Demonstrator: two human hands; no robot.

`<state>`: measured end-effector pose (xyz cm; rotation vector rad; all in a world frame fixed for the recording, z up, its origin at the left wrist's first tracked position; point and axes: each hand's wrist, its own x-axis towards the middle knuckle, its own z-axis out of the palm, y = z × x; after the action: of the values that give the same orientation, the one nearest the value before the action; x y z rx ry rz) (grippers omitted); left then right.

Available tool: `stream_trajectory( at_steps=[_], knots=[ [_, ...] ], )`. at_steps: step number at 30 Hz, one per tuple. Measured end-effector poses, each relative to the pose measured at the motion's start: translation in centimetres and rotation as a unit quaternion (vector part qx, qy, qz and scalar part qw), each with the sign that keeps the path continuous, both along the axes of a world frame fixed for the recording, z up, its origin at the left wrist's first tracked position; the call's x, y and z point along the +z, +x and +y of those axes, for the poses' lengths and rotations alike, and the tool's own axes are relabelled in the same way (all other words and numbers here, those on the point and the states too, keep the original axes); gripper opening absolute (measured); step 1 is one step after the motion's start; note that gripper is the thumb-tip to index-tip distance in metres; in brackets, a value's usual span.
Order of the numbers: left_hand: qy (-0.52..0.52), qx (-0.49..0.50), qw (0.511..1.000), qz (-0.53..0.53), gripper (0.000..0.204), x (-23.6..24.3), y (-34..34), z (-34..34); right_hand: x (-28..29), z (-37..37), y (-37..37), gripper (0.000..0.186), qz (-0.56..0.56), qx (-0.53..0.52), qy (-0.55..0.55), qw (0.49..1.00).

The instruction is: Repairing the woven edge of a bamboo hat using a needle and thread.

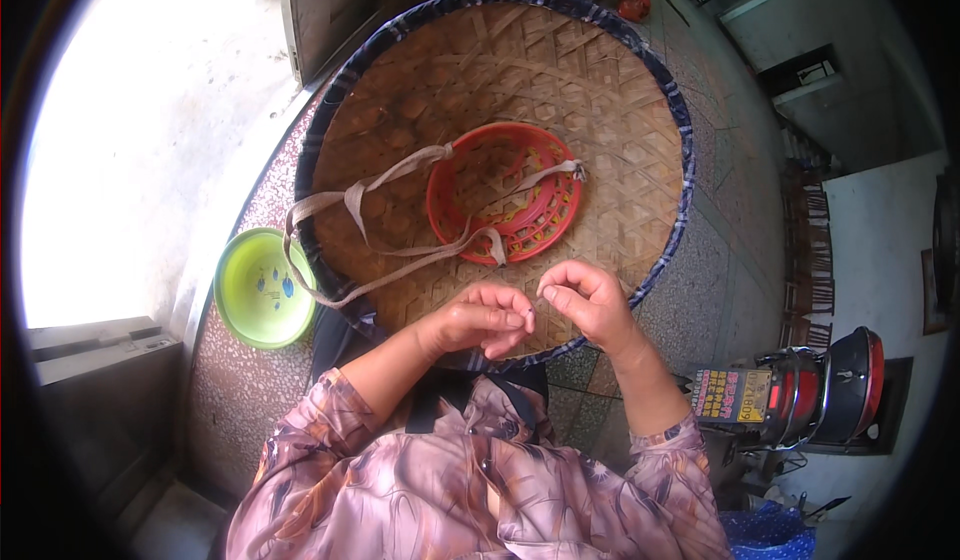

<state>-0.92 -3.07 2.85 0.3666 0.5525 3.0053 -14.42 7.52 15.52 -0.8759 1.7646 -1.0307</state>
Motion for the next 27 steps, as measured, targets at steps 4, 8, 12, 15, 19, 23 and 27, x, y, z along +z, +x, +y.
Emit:
stream_trajectory(
  at_steps=[4,8,12,15,19,23,27],
  knots=[
    [-0.051,-0.022,0.998,-0.025,0.018,0.9,0.1,-0.1,0.2,-0.5,0.5,0.005,0.162,0.045,-0.052,0.984],
    [-0.091,0.009,0.993,-0.074,0.018,1.1,0.1,-0.1,0.5,-0.5,0.2,0.006,0.090,0.032,-0.007,0.995],
    [-0.083,0.044,0.990,-0.100,0.017,0.5,-0.3,0.4,0.3,-0.1,-0.1,0.006,-0.012,0.035,0.044,0.998],
    [-0.150,0.089,0.979,-0.103,0.018,1.2,-0.3,0.9,0.6,0.1,0.4,0.007,-0.064,0.029,0.073,0.995],
    [-0.133,0.086,0.981,-0.113,0.020,1.2,-0.1,0.8,0.4,0.0,0.4,0.006,0.097,0.027,-0.003,0.995],
    [-0.123,0.073,0.986,-0.086,0.021,1.5,0.1,0.5,-0.1,-0.1,0.0,0.004,0.246,0.037,-0.048,0.967],
    [-0.102,0.081,0.985,-0.110,0.023,1.4,0.2,0.5,0.6,-0.8,0.5,0.004,0.387,-0.044,-0.079,0.918]
  ],
)
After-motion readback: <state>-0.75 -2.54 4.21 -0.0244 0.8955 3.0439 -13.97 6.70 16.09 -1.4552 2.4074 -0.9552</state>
